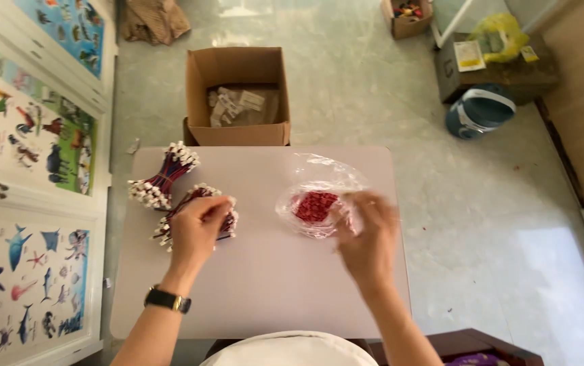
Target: The person manually attaches red connector housings to the terminal ends of small wire bundles.
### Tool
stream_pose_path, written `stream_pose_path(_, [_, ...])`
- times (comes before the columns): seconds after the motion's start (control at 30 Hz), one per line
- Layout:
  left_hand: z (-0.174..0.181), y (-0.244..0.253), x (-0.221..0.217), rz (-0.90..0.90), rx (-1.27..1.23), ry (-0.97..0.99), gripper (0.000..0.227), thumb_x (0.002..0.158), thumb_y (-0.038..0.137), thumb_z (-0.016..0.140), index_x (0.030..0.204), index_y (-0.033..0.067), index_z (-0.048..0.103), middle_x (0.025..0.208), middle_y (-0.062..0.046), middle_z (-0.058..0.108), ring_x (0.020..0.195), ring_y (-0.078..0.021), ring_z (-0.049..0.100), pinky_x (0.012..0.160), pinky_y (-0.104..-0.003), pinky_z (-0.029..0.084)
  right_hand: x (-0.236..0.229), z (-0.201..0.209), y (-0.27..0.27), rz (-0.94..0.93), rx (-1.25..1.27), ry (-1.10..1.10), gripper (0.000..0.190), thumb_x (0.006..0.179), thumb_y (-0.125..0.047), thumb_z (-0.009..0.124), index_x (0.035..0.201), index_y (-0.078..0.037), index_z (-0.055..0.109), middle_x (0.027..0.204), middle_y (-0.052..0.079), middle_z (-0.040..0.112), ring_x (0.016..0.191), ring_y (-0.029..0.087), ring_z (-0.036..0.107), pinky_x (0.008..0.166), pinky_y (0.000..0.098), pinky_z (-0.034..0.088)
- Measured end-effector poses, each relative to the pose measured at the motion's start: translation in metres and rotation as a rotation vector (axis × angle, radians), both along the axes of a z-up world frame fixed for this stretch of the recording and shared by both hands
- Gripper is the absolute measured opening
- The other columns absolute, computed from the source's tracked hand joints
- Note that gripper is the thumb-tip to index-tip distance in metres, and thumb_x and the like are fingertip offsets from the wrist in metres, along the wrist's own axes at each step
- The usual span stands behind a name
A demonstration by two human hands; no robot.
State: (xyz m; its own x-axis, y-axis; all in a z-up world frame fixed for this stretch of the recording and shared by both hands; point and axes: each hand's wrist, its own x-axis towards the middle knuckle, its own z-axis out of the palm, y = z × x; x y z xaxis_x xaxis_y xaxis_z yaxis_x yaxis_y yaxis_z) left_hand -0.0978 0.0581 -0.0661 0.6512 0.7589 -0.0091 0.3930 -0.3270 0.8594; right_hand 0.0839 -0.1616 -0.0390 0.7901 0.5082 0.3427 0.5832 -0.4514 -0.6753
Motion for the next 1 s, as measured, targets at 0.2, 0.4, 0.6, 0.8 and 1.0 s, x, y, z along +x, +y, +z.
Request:
stream_pose_path(0.2, [-0.066, 0.044, -0.032, 0.057, 0.446, 0.094, 0.028, 0.093, 0.027, 0.079, 0.118, 0.0149, 0.074, 0.123, -0.011, 0.074, 0.121, -0.0295, 0.067, 0.107, -0.043, 0.053, 0.057, -0.041, -0.009, -0.002, -0.278, -0.116, 0.110, 0.068, -0.030, 0.092, 0.159, -0.007, 0.033, 0.140, 0.038, 0.047, 0.119, 0.048, 0.052, 0.089, 0.0477, 0.047])
stream_pose_path(0.4, [-0.043, 0.040, -0.034, -0.290, 0.489, 0.772, 0.144, 0.048, 0.053, 0.097, 0.164, 0.0306, 0.014, 0.165, -0.028, 0.020, 0.149, -0.0420, 0.023, 0.119, -0.053, 0.025, 0.066, -0.028, -0.002, -0.132, -0.130, 0.672, 0.069, 0.089, -0.009, 0.065, 0.156, -0.012, 0.046, 0.086, 0.016, 0.065, 0.071, 0.026, 0.066, 0.068, 0.0418, 0.058])
stream_pose_path(0.6, [-0.033, 0.026, -0.037, -0.220, 0.638, 0.581, 0.126, 0.056, 0.054, 0.092, 0.161, 0.0286, 0.026, 0.160, -0.027, 0.024, 0.148, -0.0457, 0.025, 0.115, -0.059, 0.025, 0.072, 0.024, -0.027, -0.108, 0.641, 1.172, 0.048, 0.097, -0.001, 0.052, 0.144, 0.003, 0.055, 0.078, 0.004, 0.065, 0.066, 0.013, 0.064, 0.073, 0.0420, 0.063])
stream_pose_path(0.8, [-0.081, -0.032, 0.003, -0.520, 0.607, 0.180, 0.043, 0.089, 0.029, 0.075, 0.128, 0.0165, 0.064, 0.145, -0.013, 0.056, 0.134, -0.0325, 0.055, 0.107, -0.047, 0.047, 0.048, 0.056, -0.141, -0.078, 1.065, 1.095, 0.056, 0.108, -0.011, 0.053, 0.159, 0.005, 0.038, 0.073, 0.002, 0.059, 0.065, 0.013, 0.063, 0.100, 0.0510, 0.058])
stream_pose_path(1.0, [-0.105, -0.118, 0.095, -0.888, 0.536, -0.135, 0.030, 0.079, 0.018, 0.068, 0.107, 0.0098, 0.065, 0.105, -0.014, 0.065, 0.101, -0.0363, 0.063, 0.084, -0.046, 0.053, -0.053, 0.066, -0.262, -0.460, 1.374, 0.809, 0.042, 0.116, -0.008, 0.052, 0.154, 0.007, 0.049, 0.082, -0.001, 0.056, 0.076, 0.013, 0.060, 0.114, 0.0499, 0.053])
